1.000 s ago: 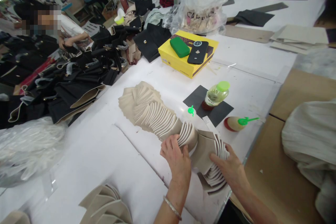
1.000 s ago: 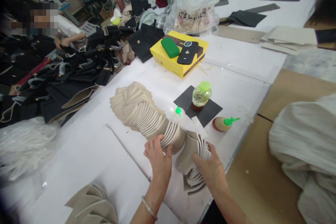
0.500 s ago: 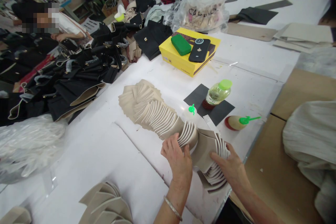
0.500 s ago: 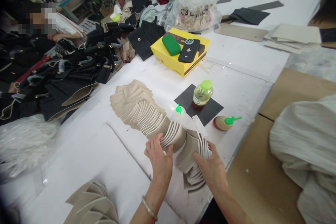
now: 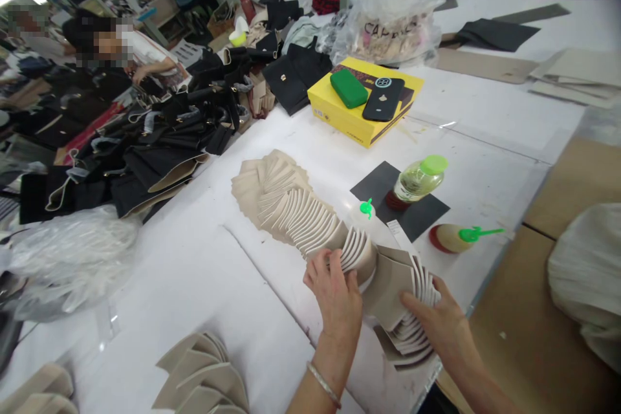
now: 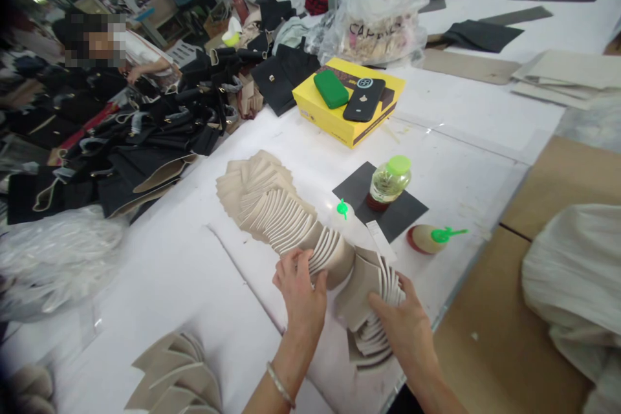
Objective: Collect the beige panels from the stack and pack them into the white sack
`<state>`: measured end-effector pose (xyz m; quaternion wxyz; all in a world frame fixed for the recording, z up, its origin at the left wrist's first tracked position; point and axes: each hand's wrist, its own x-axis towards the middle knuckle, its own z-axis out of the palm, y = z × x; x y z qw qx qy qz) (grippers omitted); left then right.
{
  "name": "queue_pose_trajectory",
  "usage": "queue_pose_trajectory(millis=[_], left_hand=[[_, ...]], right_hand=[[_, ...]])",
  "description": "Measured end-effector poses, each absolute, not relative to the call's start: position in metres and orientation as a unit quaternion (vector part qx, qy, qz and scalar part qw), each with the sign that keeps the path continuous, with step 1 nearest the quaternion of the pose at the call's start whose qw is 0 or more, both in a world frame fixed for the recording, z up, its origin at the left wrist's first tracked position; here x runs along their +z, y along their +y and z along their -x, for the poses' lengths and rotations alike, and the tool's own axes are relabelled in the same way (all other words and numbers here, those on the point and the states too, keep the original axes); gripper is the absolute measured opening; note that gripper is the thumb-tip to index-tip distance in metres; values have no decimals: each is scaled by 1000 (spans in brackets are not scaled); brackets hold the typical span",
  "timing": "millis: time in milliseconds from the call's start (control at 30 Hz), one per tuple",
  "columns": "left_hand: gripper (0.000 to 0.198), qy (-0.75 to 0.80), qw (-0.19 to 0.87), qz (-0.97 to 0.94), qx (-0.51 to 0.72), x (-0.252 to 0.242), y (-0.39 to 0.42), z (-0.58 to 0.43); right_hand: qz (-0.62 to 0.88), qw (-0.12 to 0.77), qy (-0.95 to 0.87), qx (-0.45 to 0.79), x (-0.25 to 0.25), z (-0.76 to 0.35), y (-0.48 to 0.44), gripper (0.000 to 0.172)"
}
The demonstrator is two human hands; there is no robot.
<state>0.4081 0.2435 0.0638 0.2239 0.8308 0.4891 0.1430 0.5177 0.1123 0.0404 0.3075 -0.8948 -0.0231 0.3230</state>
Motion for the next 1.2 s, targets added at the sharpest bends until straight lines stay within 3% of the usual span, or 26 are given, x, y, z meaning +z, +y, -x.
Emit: queue_pose_trajectory(millis=[867,1200], left_hand=[[43,498,192,-839,101,64,254,-410],[41,494,192,-845,71,68,266,-412]], right_hand=[[905,262,-6,334,40,-523,114,83],[902,275,-10,333,38,-526,112,77]])
